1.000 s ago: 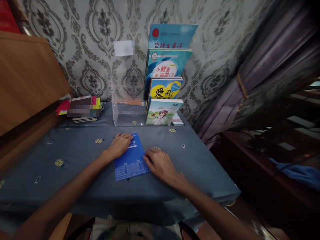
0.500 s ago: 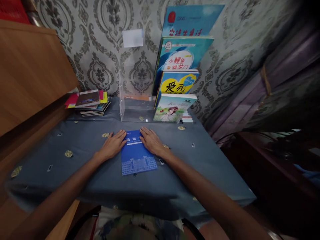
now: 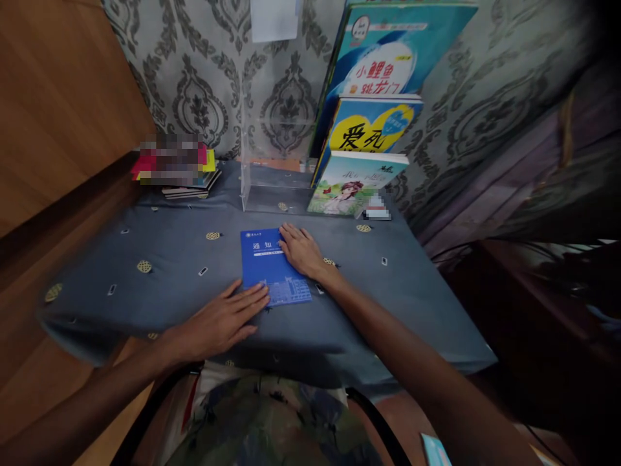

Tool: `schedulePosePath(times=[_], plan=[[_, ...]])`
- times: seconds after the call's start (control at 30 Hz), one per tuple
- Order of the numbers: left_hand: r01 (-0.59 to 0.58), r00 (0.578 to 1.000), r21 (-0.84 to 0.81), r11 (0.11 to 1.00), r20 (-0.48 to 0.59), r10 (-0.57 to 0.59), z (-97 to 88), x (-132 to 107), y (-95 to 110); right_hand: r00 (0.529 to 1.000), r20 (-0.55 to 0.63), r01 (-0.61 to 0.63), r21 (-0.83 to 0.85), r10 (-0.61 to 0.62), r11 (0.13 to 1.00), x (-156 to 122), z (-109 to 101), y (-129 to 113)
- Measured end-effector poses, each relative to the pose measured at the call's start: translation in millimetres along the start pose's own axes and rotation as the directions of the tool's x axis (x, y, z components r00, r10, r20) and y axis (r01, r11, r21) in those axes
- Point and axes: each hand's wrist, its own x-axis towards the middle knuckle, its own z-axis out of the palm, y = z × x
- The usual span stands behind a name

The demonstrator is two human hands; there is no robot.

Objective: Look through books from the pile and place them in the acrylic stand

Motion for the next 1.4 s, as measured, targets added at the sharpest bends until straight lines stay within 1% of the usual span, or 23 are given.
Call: schedulePosePath(times=[0.1, 0.17, 0.27, 0.4, 0.47, 0.5, 0.57, 0.63, 0.67, 0.73, 0.77, 0.8, 0.83, 0.87, 0.9, 0.93, 0.97, 1.07, 1.1, 1.17, 1.27, 1.33, 1.4], plan=[[-0.001, 1.0, -0.064, 0.998, 0.025, 0.002, -5.1, -1, 10, 1.0, 0.019, -0.003, 0.006, 0.003, 1.0, -1, -2, -1], [0.035, 0.999, -0.123, 0.992, 0.033, -0.032, -8.6, 4, 10, 1.0, 0.016, 0.002, 0.001, -0.002, 1.0, -5, -4, -4], [0.103, 0.994, -0.199, 0.975, 0.038, -0.098, -10.2, 13, 5, 0.999, -0.007, 0.038, 0.005, -0.038, 0.999, -20, -6, -12], [0.189, 0.982, -0.173, 0.967, 0.021, -0.189, -3.0, 30, -11, 0.998, -0.002, 0.069, 0.043, -0.069, 0.997, -48, -6, -26], [0.276, 0.959, -0.139, 0.951, -0.028, -0.282, 3.0, 39, -26, 0.998, 0.004, 0.069, 0.049, -0.069, 0.996, -59, -6, -32], [0.326, 0.939, -0.136, 0.936, -0.065, -0.337, 5.7, 44, -34, 0.997, 0.005, 0.071, 0.046, -0.072, 0.996, -62, -7, -34], [0.405, 0.889, -0.18, 0.896, -0.15, -0.432, 8.7, 54, -53, 0.997, 0.008, 0.073, 0.035, -0.073, 0.997, -67, -8, -37], [0.445, 0.825, -0.294, 0.846, -0.231, -0.515, 7.2, 66, -70, 0.998, 0.014, 0.062, 0.028, -0.063, 0.998, -68, -11, -39], [0.45, 0.782, -0.377, 0.81, -0.271, -0.561, 4.5, 71, -77, 0.998, 0.016, 0.057, 0.028, -0.057, 0.998, -67, -13, -39], [0.417, 0.668, -0.587, 0.694, -0.319, -0.672, -3.9, 82, -88, 0.998, 0.019, 0.058, 0.038, -0.058, 0.998, -67, -16, -39], [0.376, 0.603, -0.704, 0.602, -0.307, -0.736, -8.9, 86, -92, 0.998, 0.021, 0.062, 0.043, -0.063, 0.997, -67, -17, -39], [0.321, 0.543, -0.811, 0.489, -0.265, -0.797, -13.9, 90, -95, 0.997, 0.024, 0.066, 0.048, -0.067, 0.997, -67, -19, -39], [0.264, 0.493, -0.895, 0.36, -0.196, -0.848, -18.4, 93, -96, 0.997, 0.027, 0.068, 0.051, -0.069, 0.996, -67, -19, -39], [0.213, 0.457, -0.949, 0.232, -0.113, -0.882, -22.0, 95, -96, 0.997, 0.027, 0.069, 0.053, -0.07, 0.996, -67, -20, -38], [0.171, 0.44, -0.978, 0.117, -0.03, -0.897, -24.3, 97, -94, 0.997, 0.023, 0.068, 0.055, -0.069, 0.996, -67, -19, -38], [0.139, 0.444, -0.99, 0.025, 0.04, -0.895, -25.2, 98, -91, 0.998, 0.015, 0.067, 0.061, -0.068, 0.996, -68, -19, -38], [0.115, 0.471, -0.992, -0.046, 0.095, -0.877, -24.8, 98, -87, 0.998, 0.004, 0.068, 0.071, -0.069, 0.995, -68, -18, -37], [0.111, 0.609, -0.975, -0.193, 0.22, -0.762, -19.0, 101, -71, 0.997, -0.032, 0.069, 0.128, -0.065, 0.989, -68, -13, -34], [0.123, 0.641, -0.968, -0.22, 0.246, -0.727, -17.3, 102, -65, 0.998, -0.046, 0.059, 0.156, -0.053, 0.986, -68, -12, -32], [0.129, 0.679, -0.965, -0.228, 0.254, -0.689, -17.2, 107, -55, 0.996, -0.093, 0.018, 0.231, 0.004, 0.973, -66, -8, -23], [0.068, 0.705, -0.982, -0.177, 0.172, -0.688, -27.0, 118, -45, 0.964, -0.212, -0.062, 0.41, 0.161, 0.91, -58, -7, -4], [0.009, 0.703, -0.991, -0.133, 0.101, -0.704, -37.3, 127, -41, 0.927, -0.261, -0.083, 0.559, 0.27, 0.825, -52, -13, 8], [-0.058, 0.687, -0.994, -0.09, 0.025, -0.727, -46.0, 137, -38, 0.894, -0.287, -0.063, 0.679, 0.344, 0.731, -47, -25, 17]])
